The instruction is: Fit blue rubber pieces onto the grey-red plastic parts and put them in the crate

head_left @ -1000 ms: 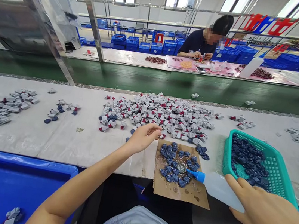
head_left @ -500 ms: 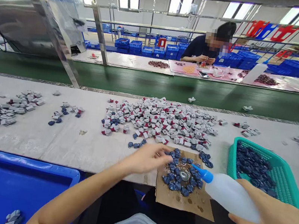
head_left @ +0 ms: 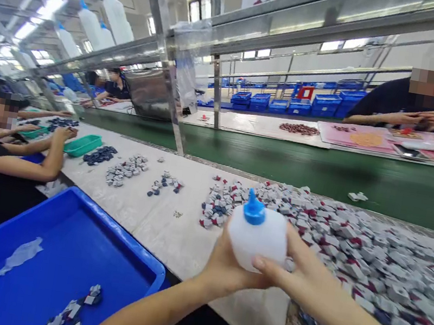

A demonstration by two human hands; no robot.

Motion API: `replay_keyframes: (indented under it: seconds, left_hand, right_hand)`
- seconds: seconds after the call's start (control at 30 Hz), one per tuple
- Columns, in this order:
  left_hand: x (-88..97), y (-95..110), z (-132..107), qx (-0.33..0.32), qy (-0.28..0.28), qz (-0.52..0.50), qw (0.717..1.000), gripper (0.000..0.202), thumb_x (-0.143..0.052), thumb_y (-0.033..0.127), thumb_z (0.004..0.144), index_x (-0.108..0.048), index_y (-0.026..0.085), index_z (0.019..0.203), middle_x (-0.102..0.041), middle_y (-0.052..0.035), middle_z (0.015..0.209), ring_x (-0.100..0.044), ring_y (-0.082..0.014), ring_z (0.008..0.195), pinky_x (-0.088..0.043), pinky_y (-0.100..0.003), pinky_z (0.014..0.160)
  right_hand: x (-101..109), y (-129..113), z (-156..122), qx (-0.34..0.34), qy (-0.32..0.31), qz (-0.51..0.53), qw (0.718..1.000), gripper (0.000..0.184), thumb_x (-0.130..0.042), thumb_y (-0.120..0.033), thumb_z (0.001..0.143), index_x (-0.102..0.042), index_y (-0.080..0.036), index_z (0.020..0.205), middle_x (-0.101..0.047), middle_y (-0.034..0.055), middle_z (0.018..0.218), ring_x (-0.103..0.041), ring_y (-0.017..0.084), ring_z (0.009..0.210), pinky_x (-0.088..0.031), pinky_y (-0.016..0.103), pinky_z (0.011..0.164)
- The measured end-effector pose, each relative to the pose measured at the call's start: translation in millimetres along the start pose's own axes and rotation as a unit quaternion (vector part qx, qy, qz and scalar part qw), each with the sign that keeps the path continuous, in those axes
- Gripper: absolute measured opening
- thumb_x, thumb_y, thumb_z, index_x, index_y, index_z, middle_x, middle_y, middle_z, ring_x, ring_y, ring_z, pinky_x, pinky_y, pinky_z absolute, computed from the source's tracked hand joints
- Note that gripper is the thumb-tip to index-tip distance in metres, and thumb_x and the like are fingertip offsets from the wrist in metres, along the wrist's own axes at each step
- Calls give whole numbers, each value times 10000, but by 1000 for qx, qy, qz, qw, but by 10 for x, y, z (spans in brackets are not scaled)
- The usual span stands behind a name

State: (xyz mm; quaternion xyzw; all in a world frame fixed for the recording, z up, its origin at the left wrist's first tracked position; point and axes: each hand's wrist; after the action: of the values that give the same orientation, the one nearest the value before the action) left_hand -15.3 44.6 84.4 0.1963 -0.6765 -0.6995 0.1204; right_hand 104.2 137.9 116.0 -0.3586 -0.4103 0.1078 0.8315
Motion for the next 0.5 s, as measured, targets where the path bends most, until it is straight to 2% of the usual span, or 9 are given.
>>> replay_keyframes:
  seconds: [0.07,0.13,0.23,0.3,0.37,0.43,0.5]
  left_hand:
    - [373,-41,69,-12,127,70,989,757,-917,279,413,-549,214,1071,-689,-108,1029,-628,-341,1022,-528,-469,872]
    - [758,-80,144,-18,254,139,957,811,-911,315,398,-502,186,1086,-670,-120,1040,-612,-339,1061,-503,-474,912]
    - [1294,-97,276,-23,412,240,879,821,-878,360,429,-442,185,1102,-643,-122,1065,-600,-332,1082,-475,-472,958]
    - [1580,-80,372,-4,466,276,841,792,-847,390,472,-423,189,1109,-633,-131,1071,-611,-337,1063,-487,-469,945]
    - [1792,-66,462,36,506,312,804,845,-827,455,480,-404,181,1159,-624,-153,1085,-613,-375,1058,-505,-500,911]
    - [1923,-78,535,78,532,348,768,984,-817,529,465,-365,154,1255,-609,-196,1122,-587,-446,1083,-494,-574,891]
    - [1967,-122,580,73,538,357,760,1104,-814,563,459,-313,116,1335,-567,-265,1188,-528,-528,1128,-454,-674,871]
  right_hand:
    - [-52,174,296,70,-3,-81,994,582,-412,-608,924,-454,-202,1339,-551,123,1275,-553,279,1142,-513,424,906]
    - [11,505,610,89,24,-191,977,587,-364,-585,947,-435,-179,1365,-508,131,1328,-493,292,1207,-458,459,971]
    - [332,1248,1074,13,63,-273,960,584,-389,-566,941,-519,-106,1278,-560,174,1228,-529,345,1119,-459,516,910]
    - [670,1806,1277,-66,89,-323,940,510,-422,-507,957,-579,-69,1168,-573,202,1150,-547,348,1069,-480,497,847]
    - [1023,2303,1334,-142,95,-356,919,381,-464,-448,981,-598,-112,1103,-597,118,1052,-590,234,957,-512,394,805]
    - [1280,2671,1276,-193,95,-374,902,314,-523,-419,974,-605,-122,1032,-601,64,958,-597,167,842,-524,329,751]
    - [1375,2906,1180,-208,85,-377,899,292,-557,-402,965,-606,-115,994,-600,42,904,-593,142,776,-528,301,712]
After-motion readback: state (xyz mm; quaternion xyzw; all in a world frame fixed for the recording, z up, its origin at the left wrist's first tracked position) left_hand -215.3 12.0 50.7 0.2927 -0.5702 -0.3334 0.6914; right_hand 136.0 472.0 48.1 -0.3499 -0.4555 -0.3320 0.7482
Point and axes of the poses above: each hand's wrist, its own z-axis towards the middle knuckle, its own x-axis out of the back of the hand, y = z × x
